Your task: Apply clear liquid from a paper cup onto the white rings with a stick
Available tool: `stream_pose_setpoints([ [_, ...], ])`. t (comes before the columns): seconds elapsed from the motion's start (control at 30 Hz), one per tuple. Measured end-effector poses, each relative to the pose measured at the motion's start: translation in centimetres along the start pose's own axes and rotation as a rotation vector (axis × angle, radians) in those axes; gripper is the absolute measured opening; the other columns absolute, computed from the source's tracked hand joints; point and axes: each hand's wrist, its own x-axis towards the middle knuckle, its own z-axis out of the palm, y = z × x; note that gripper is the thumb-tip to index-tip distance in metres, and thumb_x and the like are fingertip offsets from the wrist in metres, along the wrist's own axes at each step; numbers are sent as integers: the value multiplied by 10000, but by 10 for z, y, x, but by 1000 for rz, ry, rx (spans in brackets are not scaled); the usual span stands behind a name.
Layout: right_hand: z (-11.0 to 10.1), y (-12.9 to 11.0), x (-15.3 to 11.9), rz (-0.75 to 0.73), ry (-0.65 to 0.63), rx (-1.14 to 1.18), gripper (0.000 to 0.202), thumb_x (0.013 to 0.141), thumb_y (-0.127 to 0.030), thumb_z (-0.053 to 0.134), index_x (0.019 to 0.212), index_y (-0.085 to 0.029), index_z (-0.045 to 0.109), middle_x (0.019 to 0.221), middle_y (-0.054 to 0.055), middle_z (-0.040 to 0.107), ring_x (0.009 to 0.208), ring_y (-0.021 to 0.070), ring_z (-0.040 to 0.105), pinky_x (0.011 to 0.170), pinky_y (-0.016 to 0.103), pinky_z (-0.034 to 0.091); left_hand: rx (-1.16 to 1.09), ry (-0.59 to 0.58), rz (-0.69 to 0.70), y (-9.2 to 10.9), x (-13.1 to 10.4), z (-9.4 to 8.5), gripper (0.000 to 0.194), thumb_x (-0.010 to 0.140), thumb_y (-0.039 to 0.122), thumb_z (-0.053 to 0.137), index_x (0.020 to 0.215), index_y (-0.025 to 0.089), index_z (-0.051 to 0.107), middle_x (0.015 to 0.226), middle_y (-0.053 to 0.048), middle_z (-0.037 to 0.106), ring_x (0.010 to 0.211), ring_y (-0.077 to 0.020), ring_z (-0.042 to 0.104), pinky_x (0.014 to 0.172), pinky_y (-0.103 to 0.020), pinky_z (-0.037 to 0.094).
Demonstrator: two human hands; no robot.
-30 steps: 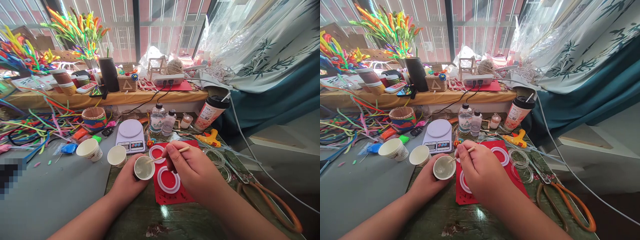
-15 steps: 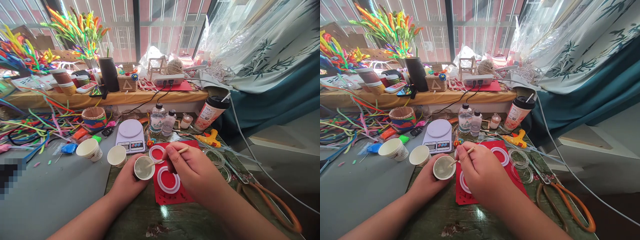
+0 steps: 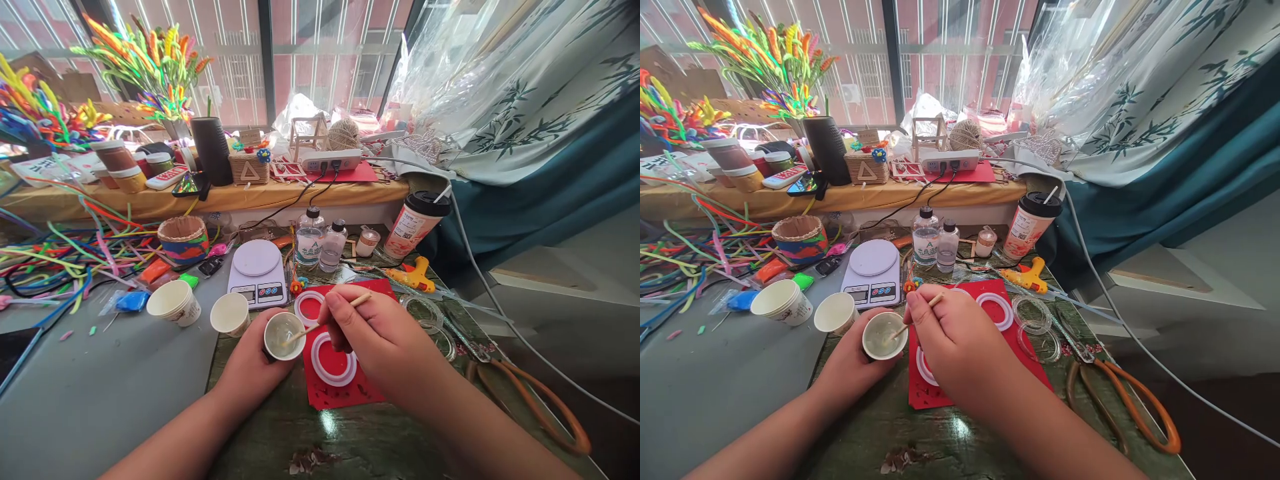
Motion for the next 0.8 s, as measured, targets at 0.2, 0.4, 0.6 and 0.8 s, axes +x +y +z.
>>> stream_pose_setpoints([
  [0.2,-1,-4,0,-37,-35,-48,447,1153,-422,402,778,-241,564,672,-3,602,620,177,544,592,316,390,13,7,-3,-3,-1,1,450,863,221,788,1298,245,675,1286,-90,775,1162,-301,753,1047,-465,611],
  [0.4,1,-2,-3,-41,-71,-43,460,1158,-460,388,782,-245,541,646,-23,532,608,173,499,575,313,356,2,10,-34,-5,-1,2,469,849,245,774,1305,233,666,1282,-101,776,1152,-307,759,1042,-474,616],
  [0.6,2,1,-2,-45,-73,-35,479,1161,-508,377,802,-242,551,701,1,596,656,184,547,600,310,399,-2,6,-13,-4,-2,2,445,842,214,767,1281,239,695,1283,-101,783,1167,-311,758,1048,-468,611],
  [0.8,1,1,-1,-45,-46,11,486,1159,-532,392,804,-243,555,701,0,596,664,183,563,604,306,421,-2,16,-18,-7,-1,3,471,851,230,787,1313,240,697,1337,-116,775,1218,-332,749,1074,-486,603],
])
